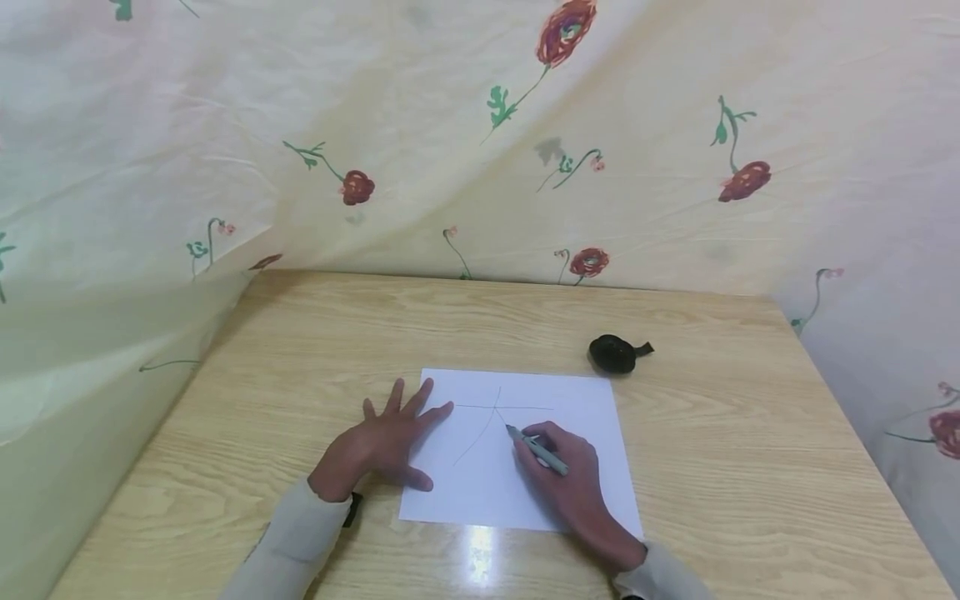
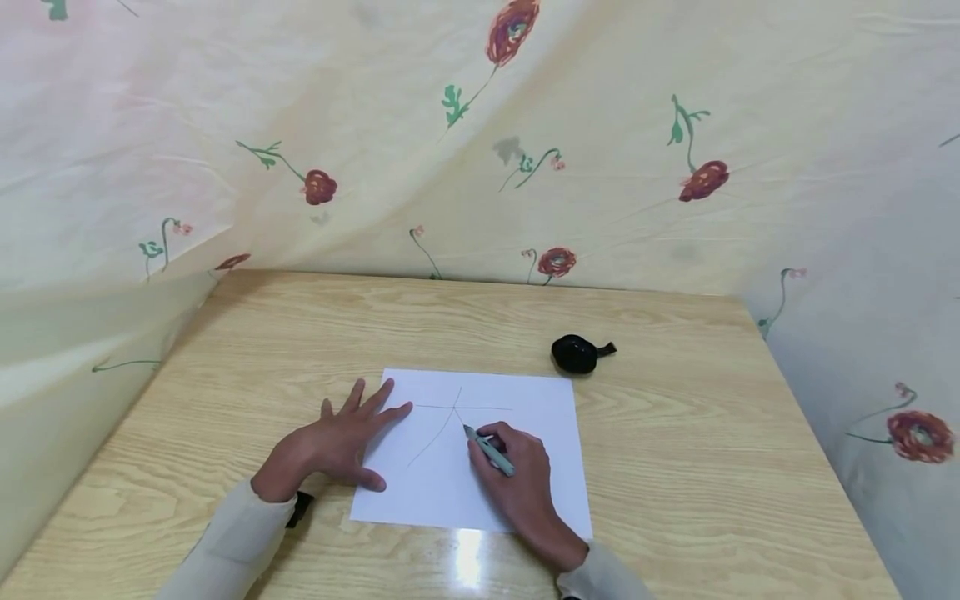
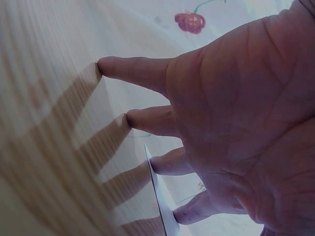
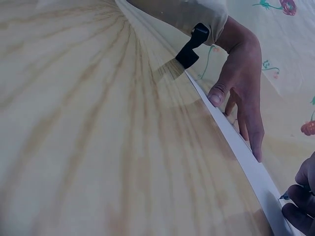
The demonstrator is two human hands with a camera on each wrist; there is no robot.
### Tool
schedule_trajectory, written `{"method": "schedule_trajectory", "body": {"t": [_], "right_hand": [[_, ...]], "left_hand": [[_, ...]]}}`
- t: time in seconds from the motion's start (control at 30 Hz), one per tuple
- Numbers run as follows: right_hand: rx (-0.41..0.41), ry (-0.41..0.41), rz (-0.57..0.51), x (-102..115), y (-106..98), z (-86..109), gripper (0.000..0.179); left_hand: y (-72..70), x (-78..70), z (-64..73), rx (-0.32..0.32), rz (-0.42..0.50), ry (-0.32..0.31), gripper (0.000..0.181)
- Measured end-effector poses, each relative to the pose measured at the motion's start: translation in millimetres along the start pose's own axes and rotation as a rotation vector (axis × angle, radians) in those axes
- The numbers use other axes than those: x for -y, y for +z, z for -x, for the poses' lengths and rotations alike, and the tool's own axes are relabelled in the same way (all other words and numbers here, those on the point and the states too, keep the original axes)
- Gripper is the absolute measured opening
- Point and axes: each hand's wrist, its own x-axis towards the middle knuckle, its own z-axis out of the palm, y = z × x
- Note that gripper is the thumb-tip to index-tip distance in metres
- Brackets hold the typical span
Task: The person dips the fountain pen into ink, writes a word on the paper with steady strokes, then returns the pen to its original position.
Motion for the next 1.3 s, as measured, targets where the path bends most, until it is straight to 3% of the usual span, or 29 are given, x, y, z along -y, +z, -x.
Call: {"method": "schedule_trajectory", "body": {"t": [0.5, 0.83, 1.3], "right_hand": [[-0.005, -0.007, -0.006, 1, -5, 2.4, 0.014], [0.022, 0.049, 0.029, 2, -13, 9.4, 0.015], [0.036, 0.077, -0.004, 3, -21, 16.4, 0.014]], "left_hand": [[-5.0, -2.5, 5.2, -0.014, -0.002, 0.013, 0.107], [-4.9, -1.0, 2.5, 0.001, 0.000, 0.009, 0.107], [-6.6, 0.2, 2.0, 0.013, -0.015, 0.012, 0.107]]}}
